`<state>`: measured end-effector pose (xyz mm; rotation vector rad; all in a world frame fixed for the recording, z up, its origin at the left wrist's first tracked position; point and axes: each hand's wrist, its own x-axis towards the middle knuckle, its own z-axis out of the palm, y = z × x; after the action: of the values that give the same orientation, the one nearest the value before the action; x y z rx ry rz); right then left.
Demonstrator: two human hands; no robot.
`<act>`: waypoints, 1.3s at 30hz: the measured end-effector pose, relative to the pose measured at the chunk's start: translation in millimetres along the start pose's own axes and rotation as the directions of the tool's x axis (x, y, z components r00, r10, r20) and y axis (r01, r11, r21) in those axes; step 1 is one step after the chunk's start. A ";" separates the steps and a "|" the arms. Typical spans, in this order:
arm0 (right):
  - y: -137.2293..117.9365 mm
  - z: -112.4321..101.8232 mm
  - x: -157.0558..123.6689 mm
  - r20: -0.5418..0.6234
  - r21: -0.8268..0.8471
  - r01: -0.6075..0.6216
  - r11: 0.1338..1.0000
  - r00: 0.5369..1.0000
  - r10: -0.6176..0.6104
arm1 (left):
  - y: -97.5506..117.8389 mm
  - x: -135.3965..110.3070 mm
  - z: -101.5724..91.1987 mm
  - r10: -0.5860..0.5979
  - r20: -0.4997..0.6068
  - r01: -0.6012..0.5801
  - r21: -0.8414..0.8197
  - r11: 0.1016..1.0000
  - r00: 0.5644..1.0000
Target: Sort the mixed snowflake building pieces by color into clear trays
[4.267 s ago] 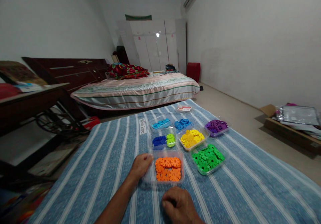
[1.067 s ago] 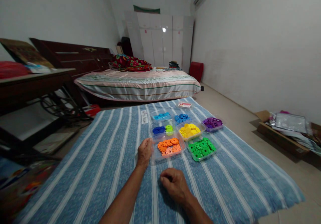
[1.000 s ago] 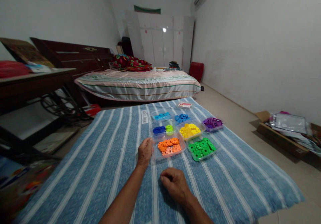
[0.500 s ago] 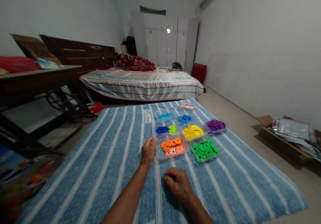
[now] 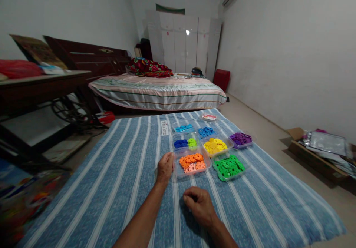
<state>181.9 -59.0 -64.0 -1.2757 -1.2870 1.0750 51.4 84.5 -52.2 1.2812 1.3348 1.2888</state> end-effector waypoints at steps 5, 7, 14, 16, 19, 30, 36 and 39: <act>-7.8 -13.9 -3.6 -0.007 0.182 -0.077 0.980 0.997 0.079 | -0.8 3.2 -1.3 0.000 0.004 0.000 0.004 1.000 1.000; -11.0 -23.8 -4.0 -0.033 0.202 -0.092 0.975 0.994 0.100 | -1.1 4.6 -2.2 0.003 0.001 -0.003 0.015 1.000 1.000; -6.1 -47.6 -2.2 -0.125 0.179 -0.116 0.977 0.982 0.139 | 0.9 6.1 -2.7 0.024 0.000 -0.024 0.041 0.999 1.000; -1.8 -47.1 -1.5 -0.129 0.161 -0.119 0.980 0.982 0.140 | -0.3 6.8 -2.3 0.047 0.001 -0.047 0.065 0.997 0.999; 2.1 -43.6 0.8 -0.140 0.172 -0.146 0.974 0.975 0.171 | -2.5 7.1 -2.3 0.046 0.017 -0.047 0.074 0.996 0.999; -17.8 -29.6 18.4 -0.242 0.448 -0.292 0.845 0.870 0.429 | 1.4 -11.1 -10.2 0.017 0.039 -0.018 0.044 0.999 0.999; -21.6 -17.4 25.5 -0.193 0.493 -0.303 0.816 0.876 0.442 | 3.5 -30.6 -24.9 0.002 0.028 -0.002 -0.009 1.000 1.000; -23.6 -10.9 28.2 -0.183 0.518 -0.271 0.811 0.891 0.415 | 5.9 -37.3 -30.0 -0.024 0.046 0.026 -0.056 0.998 0.999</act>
<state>191.1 -32.6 -37.7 -1.2419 -0.5161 1.3080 26.3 43.8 -46.0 1.2437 1.2702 1.2650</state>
